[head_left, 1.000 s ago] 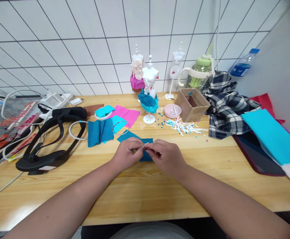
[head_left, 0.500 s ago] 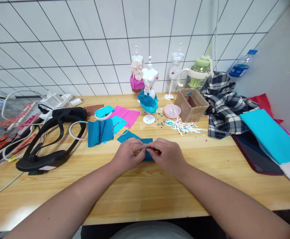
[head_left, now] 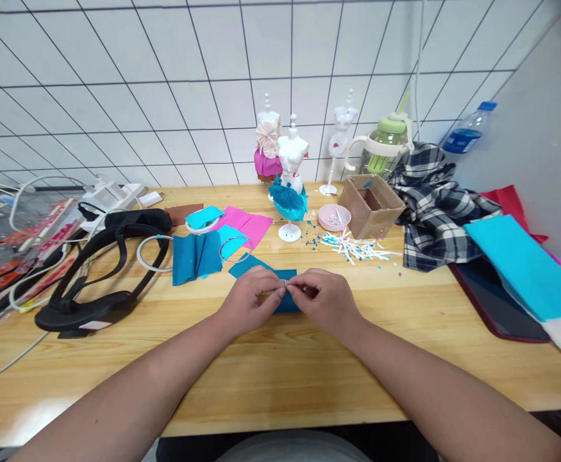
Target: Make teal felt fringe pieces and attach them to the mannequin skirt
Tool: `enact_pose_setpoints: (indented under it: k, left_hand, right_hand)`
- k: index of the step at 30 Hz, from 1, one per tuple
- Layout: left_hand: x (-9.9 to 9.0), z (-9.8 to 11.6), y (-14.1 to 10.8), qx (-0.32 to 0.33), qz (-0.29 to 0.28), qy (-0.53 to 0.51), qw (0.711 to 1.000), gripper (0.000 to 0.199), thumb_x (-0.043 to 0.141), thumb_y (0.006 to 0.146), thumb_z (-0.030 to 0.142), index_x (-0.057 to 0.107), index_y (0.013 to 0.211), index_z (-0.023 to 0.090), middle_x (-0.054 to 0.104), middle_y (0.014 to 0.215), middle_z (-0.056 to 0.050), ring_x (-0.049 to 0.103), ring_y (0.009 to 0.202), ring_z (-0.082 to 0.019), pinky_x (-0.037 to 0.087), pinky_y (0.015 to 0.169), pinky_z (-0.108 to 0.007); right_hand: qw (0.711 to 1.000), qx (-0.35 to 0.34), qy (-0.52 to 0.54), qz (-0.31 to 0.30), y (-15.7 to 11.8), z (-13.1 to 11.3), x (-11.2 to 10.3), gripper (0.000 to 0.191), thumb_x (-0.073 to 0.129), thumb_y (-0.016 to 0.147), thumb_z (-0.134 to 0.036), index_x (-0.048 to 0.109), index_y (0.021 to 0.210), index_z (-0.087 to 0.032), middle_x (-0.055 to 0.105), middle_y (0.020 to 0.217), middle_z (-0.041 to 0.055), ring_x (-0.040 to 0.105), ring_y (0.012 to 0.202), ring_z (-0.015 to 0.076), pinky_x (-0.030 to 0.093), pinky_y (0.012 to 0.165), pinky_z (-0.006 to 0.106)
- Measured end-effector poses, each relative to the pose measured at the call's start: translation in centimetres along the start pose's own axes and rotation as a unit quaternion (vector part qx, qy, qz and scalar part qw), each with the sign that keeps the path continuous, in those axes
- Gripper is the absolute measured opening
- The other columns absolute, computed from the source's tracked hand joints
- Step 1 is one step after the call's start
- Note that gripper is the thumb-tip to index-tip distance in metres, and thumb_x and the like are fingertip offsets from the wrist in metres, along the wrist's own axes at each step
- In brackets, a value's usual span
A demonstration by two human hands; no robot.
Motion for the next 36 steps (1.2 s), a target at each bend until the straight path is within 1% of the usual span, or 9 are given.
enact_pose_setpoints:
  k: [3,7,13,17,21,26,30,33,36]
  left_hand:
    - [-0.3,-0.1,0.0,0.001,0.016,-0.01,1.0,0.02,0.054,0.088,0.022,0.069,0.074,0.018,0.069,0.069,-0.004,0.06,0.069,-0.015,0.046,0.066,-0.028]
    - [-0.6,-0.2,0.2,0.006,0.044,-0.002,0.999,0.021,0.056,0.084,0.018,0.068,0.068,0.017,0.069,0.064,-0.003,0.061,0.064,-0.014,0.046,0.063,-0.026]
    - [-0.6,-0.6,0.3,-0.016,0.051,-0.016,0.998,0.02,0.053,0.078,0.01,0.068,0.067,0.017,0.07,0.067,-0.003,0.063,0.066,-0.014,0.048,0.064,-0.025]
    - [-0.2,-0.5,0.3,-0.011,0.036,-0.002,0.999,0.022,0.053,0.082,0.012,0.068,0.067,0.017,0.069,0.065,-0.003,0.062,0.064,-0.014,0.047,0.063,-0.025]
    - [0.1,-0.2,0.1,-0.004,0.022,0.024,0.999,0.021,0.054,0.082,0.015,0.068,0.067,0.017,0.068,0.063,-0.003,0.06,0.064,-0.014,0.045,0.061,-0.025]
    - [0.3,0.7,0.0,0.031,0.002,0.045,0.998,0.018,0.054,0.081,0.013,0.068,0.071,0.018,0.068,0.064,-0.002,0.059,0.065,-0.015,0.045,0.064,-0.027]
    - [-0.2,1.1,0.0,0.04,0.011,0.023,0.999,0.016,0.054,0.083,0.015,0.067,0.074,0.016,0.069,0.069,-0.003,0.059,0.068,-0.015,0.045,0.066,-0.029]
    - [-0.4,0.9,0.0,0.028,0.021,0.008,0.999,0.018,0.055,0.086,0.019,0.068,0.074,0.017,0.069,0.068,-0.003,0.059,0.067,-0.015,0.046,0.065,-0.028]
    - [-0.6,0.6,0.0,0.019,0.043,0.019,0.999,0.017,0.056,0.085,0.02,0.069,0.074,0.017,0.069,0.066,-0.004,0.059,0.065,-0.015,0.046,0.061,-0.027]
  right_hand:
    - [1.0,-0.016,0.015,-0.011,-0.1,-0.1,0.2,0.011,0.063,0.082,-0.022,0.074,0.086,-0.022,0.069,0.071,-0.0009,0.057,0.06,0.0112,0.042,0.056,0.023]
    - [0.999,-0.04,0.024,-0.027,-0.3,-0.6,0.4,0.016,0.062,0.084,-0.021,0.074,0.094,-0.024,0.07,0.078,-0.0001,0.06,0.065,0.0112,0.044,0.06,0.022]
    - [0.998,-0.058,-0.017,-0.03,-0.6,-0.9,0.5,0.019,0.059,0.087,-0.022,0.073,0.1,-0.023,0.072,0.084,0.0012,0.062,0.069,0.0121,0.044,0.061,0.023]
    - [0.998,-0.052,-0.032,-0.019,-0.5,-0.8,0.3,0.017,0.06,0.086,-0.024,0.073,0.097,-0.023,0.072,0.084,0.0007,0.062,0.07,0.0121,0.044,0.063,0.023]
    - [0.999,-0.03,-0.032,-0.019,-0.4,-0.4,0.2,0.012,0.062,0.084,-0.024,0.072,0.09,-0.023,0.071,0.079,-0.0004,0.061,0.066,0.0119,0.042,0.06,0.023]
    - [1.0,0.0,-0.008,-0.019,-0.2,-0.2,0.2,0.007,0.064,0.078,-0.02,0.07,0.082,-0.022,0.069,0.073,-0.0017,0.059,0.062,0.0114,0.042,0.058,0.023]
    - [1.0,0.005,0.005,-0.013,0.0,-0.3,0.1,0.007,0.064,0.077,-0.018,0.069,0.082,-0.021,0.068,0.073,-0.0018,0.058,0.062,0.0112,0.042,0.057,0.022]
    - [1.0,-0.003,0.012,-0.006,0.0,-0.6,-0.1,0.008,0.063,0.08,-0.02,0.07,0.083,-0.022,0.068,0.071,-0.0016,0.058,0.061,0.0111,0.041,0.057,0.023]
    - [1.0,-0.018,0.015,0.0,-0.2,-0.8,-0.2,0.01,0.063,0.082,-0.022,0.072,0.086,-0.023,0.068,0.072,-0.0014,0.058,0.062,0.0112,0.042,0.057,0.023]
Point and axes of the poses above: each hand's wrist, its own y-axis towards the middle knuckle, its own x-axis out of the palm, z = x × y, the point moved 8 cm from there along y, towards the middle knuckle
